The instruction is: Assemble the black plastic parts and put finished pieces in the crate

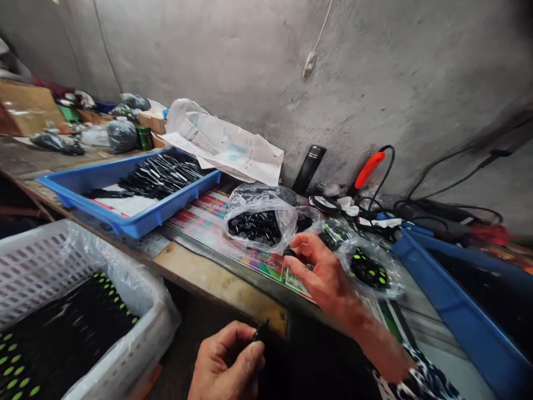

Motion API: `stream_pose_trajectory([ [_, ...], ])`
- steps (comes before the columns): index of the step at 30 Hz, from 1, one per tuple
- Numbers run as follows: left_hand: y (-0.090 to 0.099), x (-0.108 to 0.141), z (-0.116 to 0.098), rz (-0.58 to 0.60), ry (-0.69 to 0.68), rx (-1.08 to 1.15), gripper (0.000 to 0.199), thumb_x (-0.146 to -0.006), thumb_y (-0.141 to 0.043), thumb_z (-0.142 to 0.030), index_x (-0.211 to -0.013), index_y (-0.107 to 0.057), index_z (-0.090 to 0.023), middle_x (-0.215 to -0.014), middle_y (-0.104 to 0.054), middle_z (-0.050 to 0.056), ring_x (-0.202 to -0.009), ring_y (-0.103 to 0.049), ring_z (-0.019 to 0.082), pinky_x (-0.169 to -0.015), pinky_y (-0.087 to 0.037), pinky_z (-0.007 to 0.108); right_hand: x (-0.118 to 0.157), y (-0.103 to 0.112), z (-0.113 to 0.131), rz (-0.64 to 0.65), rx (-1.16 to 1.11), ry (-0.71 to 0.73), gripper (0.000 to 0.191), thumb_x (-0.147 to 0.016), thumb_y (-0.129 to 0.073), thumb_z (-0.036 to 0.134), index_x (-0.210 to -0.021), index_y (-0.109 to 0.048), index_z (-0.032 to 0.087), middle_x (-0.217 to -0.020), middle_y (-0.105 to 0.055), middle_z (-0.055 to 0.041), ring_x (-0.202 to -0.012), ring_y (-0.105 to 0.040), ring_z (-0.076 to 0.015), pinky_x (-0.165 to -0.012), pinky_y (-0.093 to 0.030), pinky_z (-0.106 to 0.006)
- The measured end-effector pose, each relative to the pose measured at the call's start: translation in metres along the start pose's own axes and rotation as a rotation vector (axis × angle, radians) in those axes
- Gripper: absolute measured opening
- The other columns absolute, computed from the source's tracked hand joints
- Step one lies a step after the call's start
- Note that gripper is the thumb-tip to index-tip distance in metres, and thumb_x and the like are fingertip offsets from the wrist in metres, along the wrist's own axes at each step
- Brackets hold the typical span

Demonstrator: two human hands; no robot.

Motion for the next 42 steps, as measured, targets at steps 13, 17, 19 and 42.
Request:
stream_pose_trajectory([
  [13, -0.049, 0.037, 0.027, 0.136, 0.113, -0.085, 0.053, -0.054, -0.089, -0.057, -0.069, -0.063, -0.013, -0.05, -0.056, -0.004, -0.036, -0.04, 0.001, -0.037, -0.025, 0.012, 0.153, 0.026, -0.005, 0.069, -0.466, -0.304, 0.025, -0.103, -0.055, 0.041, -0.117, -0.064, 0.021, -0.072, -0.056, 0.0016, -0.059, -0.051, -0.0122, -0.055, -0.044, -0.019],
  [17, -0.064, 0.043, 0.037, 0.221, 0.101, -0.09, 0.049, -0.06, -0.087, -0.055, -0.069, -0.064, -0.012, -0.051, -0.056, -0.003, -0.034, -0.038, 0.0, -0.036, -0.023, 0.013, 0.168, 0.03, -0.011, 0.023, -0.598, -0.368, 0.029, -0.101, -0.059, 0.048, -0.105, -0.06, 0.019, -0.067, -0.054, 0.0026, -0.055, -0.049, -0.0113, -0.052, -0.042, -0.018],
  [19, -0.07, 0.046, 0.041, 0.25, 0.111, -0.087, 0.048, -0.061, -0.087, -0.053, -0.069, -0.064, -0.012, -0.051, -0.056, -0.003, -0.034, -0.039, 0.001, -0.035, -0.023, 0.013, 0.173, 0.031, -0.012, 0.026, -0.626, -0.381, 0.032, -0.101, -0.06, 0.05, -0.102, -0.06, 0.018, -0.063, -0.053, 0.0028, -0.054, -0.048, -0.0114, -0.052, -0.042, -0.018],
  [42, -0.096, 0.062, 0.077, 0.451, 0.256, -0.16, 0.044, -0.066, -0.083, -0.052, -0.072, -0.064, -0.013, -0.055, -0.062, 0.0, -0.033, -0.041, 0.002, -0.033, -0.024, 0.013, 0.195, 0.041, -0.025, 0.307, -0.785, -0.342, 0.037, -0.096, -0.068, 0.05, -0.096, -0.069, 0.013, -0.069, -0.065, -0.0043, -0.06, -0.065, -0.0165, -0.056, -0.051, -0.021],
])
Point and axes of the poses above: each hand's wrist, its own x-axis away from the middle knuckle, its own y-axis out of the back of the hand, z = x × y, the point moved 8 cm from there along -x, towards the middle knuckle
